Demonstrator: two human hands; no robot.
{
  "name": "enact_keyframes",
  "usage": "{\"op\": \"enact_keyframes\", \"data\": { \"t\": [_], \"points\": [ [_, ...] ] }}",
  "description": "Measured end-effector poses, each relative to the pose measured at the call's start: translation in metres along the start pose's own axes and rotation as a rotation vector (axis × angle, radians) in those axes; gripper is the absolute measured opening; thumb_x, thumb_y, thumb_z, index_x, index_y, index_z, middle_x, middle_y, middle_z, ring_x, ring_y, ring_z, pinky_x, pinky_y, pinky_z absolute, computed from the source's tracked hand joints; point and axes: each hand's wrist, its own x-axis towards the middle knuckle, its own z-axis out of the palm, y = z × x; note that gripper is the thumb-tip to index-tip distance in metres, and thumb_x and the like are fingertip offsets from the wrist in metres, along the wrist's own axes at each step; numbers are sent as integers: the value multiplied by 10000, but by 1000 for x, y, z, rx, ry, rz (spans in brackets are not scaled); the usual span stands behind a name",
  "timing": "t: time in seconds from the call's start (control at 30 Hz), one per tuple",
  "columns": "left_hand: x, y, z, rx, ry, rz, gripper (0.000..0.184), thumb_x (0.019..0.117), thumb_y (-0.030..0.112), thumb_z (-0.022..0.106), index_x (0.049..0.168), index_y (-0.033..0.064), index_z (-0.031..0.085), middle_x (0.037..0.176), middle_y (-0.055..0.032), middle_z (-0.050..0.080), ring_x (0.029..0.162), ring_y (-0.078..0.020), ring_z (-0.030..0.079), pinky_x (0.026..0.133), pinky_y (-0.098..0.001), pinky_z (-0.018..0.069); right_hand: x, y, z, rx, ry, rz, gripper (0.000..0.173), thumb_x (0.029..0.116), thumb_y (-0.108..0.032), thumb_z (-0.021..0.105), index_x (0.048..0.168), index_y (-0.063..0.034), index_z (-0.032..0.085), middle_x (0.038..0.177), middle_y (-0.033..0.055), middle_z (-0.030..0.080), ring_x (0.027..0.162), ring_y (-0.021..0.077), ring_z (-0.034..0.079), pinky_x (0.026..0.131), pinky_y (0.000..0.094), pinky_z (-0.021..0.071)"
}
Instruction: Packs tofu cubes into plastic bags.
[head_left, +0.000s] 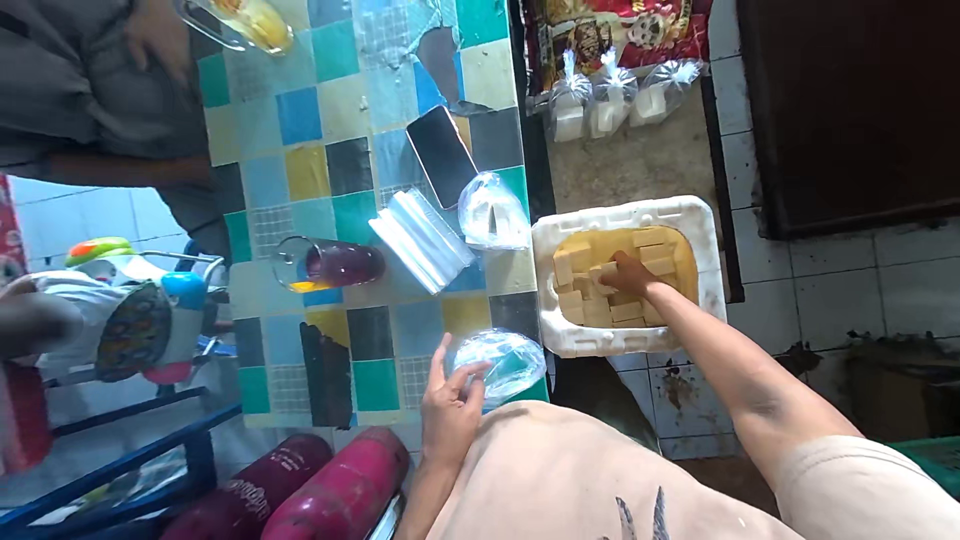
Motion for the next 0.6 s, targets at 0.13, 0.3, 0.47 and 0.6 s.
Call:
{"op": "enact_keyframes", "data": {
  "t": [0.13,0.3,0.47,0.6],
  "points": [
    [10,1,2,28,-46,23,310,951,40,573,1219,51,729,1519,-211,479,821,-89,676,654,-234,552,-13,-20,-4,-112,-40,-48,569,869,-127,827,1338,53,559,1148,326,666,1102,510,647,956,696,489],
    [29,9,4,133,-31,104,461,910,6,600,1370,-25,609,1504,-211,509,989,-275,714,789,-386,581,-39,-35,-28,-6,83,-24,461,889,-165,816,1273,15,637,1174,319,662,1122,512,629,949,716,470],
    [46,18,1,214,-100,145,493,950,32,574,1442,14,556,1588,-163,422,1011,-325,712,824,-485,577,-106,-66,-46,860,126,-75,449,951,-49,710,1365,-67,537,1145,111,668,939,188,679,813,380,593],
    [51,26,3,219,-138,215,427,978,59,556,1399,3,596,1563,-189,449,1084,-364,699,878,-515,570,-178,-132,-37,1175,-45,-384,413,924,-168,687,1307,-148,536,1060,15,719,899,140,718,804,349,627]
  ]
}}
